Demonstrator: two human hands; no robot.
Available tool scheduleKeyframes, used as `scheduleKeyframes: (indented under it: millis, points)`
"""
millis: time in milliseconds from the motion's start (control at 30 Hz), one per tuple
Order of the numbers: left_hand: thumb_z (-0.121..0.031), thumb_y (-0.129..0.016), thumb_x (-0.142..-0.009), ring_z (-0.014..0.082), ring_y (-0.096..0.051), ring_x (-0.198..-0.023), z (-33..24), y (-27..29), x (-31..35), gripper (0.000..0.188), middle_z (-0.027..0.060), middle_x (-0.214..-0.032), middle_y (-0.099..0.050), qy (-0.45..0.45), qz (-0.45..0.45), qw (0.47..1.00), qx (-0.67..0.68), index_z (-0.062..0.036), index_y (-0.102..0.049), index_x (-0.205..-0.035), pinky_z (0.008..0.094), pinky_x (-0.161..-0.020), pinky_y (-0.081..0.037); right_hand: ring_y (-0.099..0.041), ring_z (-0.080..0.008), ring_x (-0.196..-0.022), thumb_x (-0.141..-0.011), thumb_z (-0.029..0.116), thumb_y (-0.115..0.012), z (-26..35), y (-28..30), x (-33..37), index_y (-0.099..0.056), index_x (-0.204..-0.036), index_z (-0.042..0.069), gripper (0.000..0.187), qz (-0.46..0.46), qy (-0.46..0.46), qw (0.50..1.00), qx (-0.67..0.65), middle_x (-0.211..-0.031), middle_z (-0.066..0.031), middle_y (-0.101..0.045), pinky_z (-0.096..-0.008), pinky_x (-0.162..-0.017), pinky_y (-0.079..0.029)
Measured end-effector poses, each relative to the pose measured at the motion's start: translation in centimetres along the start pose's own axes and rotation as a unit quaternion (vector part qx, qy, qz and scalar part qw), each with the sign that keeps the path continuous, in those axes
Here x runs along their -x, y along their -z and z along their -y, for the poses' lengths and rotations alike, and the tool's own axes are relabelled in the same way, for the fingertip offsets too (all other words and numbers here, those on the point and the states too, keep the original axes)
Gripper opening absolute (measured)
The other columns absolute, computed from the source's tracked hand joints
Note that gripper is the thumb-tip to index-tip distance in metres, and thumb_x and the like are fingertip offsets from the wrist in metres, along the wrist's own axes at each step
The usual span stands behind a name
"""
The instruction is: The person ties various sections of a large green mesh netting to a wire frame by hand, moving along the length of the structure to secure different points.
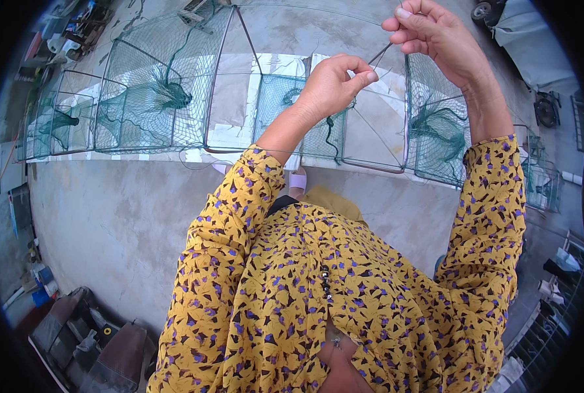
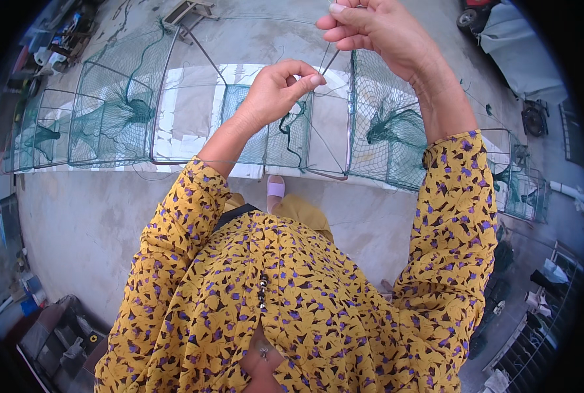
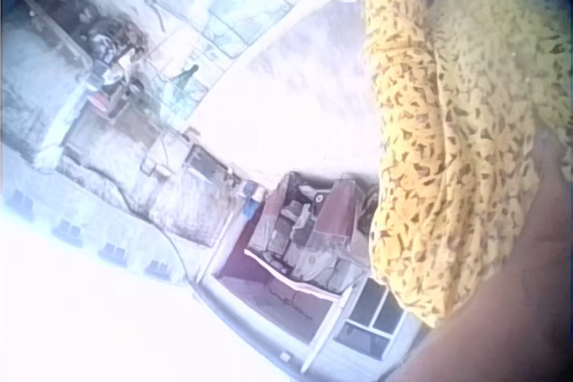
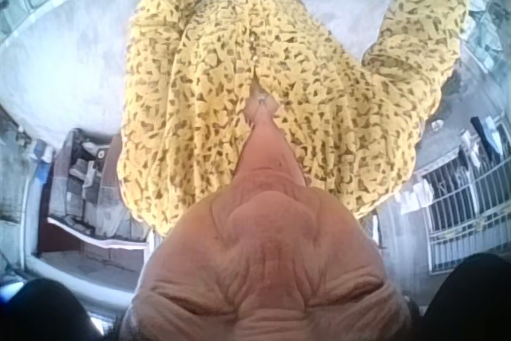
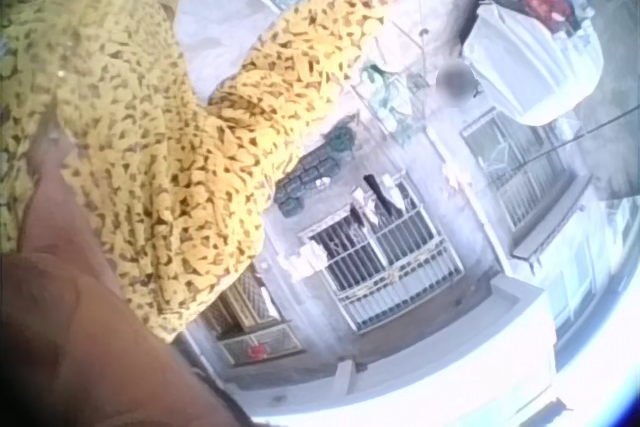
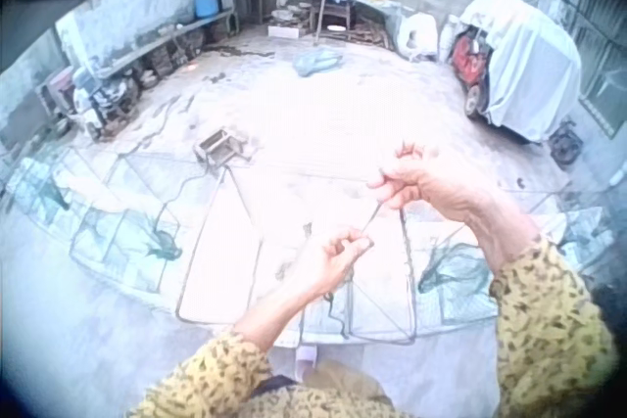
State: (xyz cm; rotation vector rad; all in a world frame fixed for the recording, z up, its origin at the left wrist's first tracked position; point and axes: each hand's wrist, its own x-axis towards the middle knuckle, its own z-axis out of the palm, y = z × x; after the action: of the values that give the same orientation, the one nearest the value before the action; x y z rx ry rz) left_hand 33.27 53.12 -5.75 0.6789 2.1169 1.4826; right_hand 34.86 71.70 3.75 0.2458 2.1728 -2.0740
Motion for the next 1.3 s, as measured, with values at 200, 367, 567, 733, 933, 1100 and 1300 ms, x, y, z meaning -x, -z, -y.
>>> scheduleKeyframes:
  millis: [200, 367, 567, 733, 933, 1100, 1300]
  points:
    - [-0.021, -0.060, -0.082, 0.0085, -0.055, -0.064, 0.8, -1.3, -3.2, 0.019, 0.0033, -0.072, -0.065, -0.052, -0.075, 0.987, 0.135, -0.0035, -0.066, -0.085, 0.0249, -0.059, -0.045, -0.058, -0.0115, -0.068, -0.085, 0.014, -0.057, 0.2, 3.4, -1.6, -0.057, -0.095, 0.003, 0.015, -0.171, 0.006, 0.984, -0.045, -0.082, -0.0070, -0.062, -0.0233, -0.059, -0.048]
    - [-0.019, -0.059, -0.081, 0.0077, -0.055, -0.063, -0.2, -2.8, -5.6, 0.018, 0.0032, -0.071, -0.065, -0.056, -0.108, 0.977, 0.177, -0.0024, -0.066, -0.079, 0.0238, -0.059, -0.044, -0.054, -0.0036, -0.078, -0.086, 0.026, -0.059, -2.3, 6.4, -3.4, -0.061, -0.106, 0.015, 0.023, -0.196, 0.020, 0.966, 0.168, -0.083, 0.0052, -0.061, -0.0190, -0.062, -0.042]
    - [-0.016, -0.057, -0.081, 0.0083, -0.055, -0.062, -1.5, -3.2, -6.0, 0.017, 0.0033, -0.070, -0.064, 0.005, -0.120, 0.978, 0.173, -0.0016, -0.065, -0.078, 0.0237, -0.060, -0.044, -0.050, -0.0001, -0.064, -0.081, 0.011, -0.060, -2.9, 5.8, -4.2, -0.065, -0.092, 0.011, 0.012, 0.083, -0.181, 0.941, 0.275, -0.073, 0.0087, -0.059, -0.0161, -0.053, -0.035]
    - [-0.018, -0.059, -0.080, 0.0083, -0.053, -0.058, -1.7, -3.7, -6.2, 0.020, 0.0034, -0.064, -0.062, 0.061, -0.115, 0.984, 0.120, -0.0002, -0.065, -0.073, 0.0234, -0.056, -0.042, -0.049, 0.0011, -0.065, -0.080, 0.007, -0.059, -3.6, 5.9, -4.5, -0.065, -0.089, 0.009, 0.010, 0.126, -0.097, 0.963, 0.219, -0.074, 0.0085, -0.059, -0.0154, -0.053, -0.035]
    - [-0.024, -0.060, -0.075, 0.0226, -0.059, -0.053, -1.9, -5.1, -6.7, 0.019, 0.0094, -0.058, -0.061, 0.084, -0.173, 0.981, -0.010, -0.0092, -0.067, -0.065, 0.0337, -0.053, -0.045, -0.049, 0.0002, -0.065, -0.082, 0.010, -0.059, -5.4, 6.2, -5.4, -0.064, -0.089, 0.007, 0.009, 0.130, -0.061, 0.966, 0.215, -0.075, 0.0077, -0.059, -0.0154, -0.055, -0.036]
    - [-0.023, -0.060, -0.078, 0.0196, -0.059, -0.055, -1.1, -3.8, -6.7, 0.021, 0.0077, -0.061, -0.063, 0.044, -0.186, 0.977, 0.091, -0.0055, -0.065, -0.069, 0.0326, -0.055, -0.046, -0.048, -0.0030, -0.063, -0.084, 0.018, -0.058, -4.1, 4.6, -5.1, -0.062, -0.090, 0.006, 0.013, 0.040, -0.069, 0.962, 0.262, -0.074, 0.0057, -0.058, -0.0166, -0.056, -0.035]
    - [-0.017, -0.052, -0.087, 0.0112, -0.057, -0.066, -2.2, -2.7, -6.0, 0.018, 0.0070, -0.077, -0.062, 0.049, -0.129, 0.961, 0.241, 0.0006, -0.056, -0.086, 0.0239, -0.061, -0.047, -0.049, -0.0076, -0.063, -0.085, 0.019, -0.057, -2.1, 3.9, -5.9, -0.061, -0.088, 0.008, 0.012, -0.153, 0.111, 0.929, 0.317, -0.072, 0.0014, -0.058, -0.0213, -0.055, -0.038]
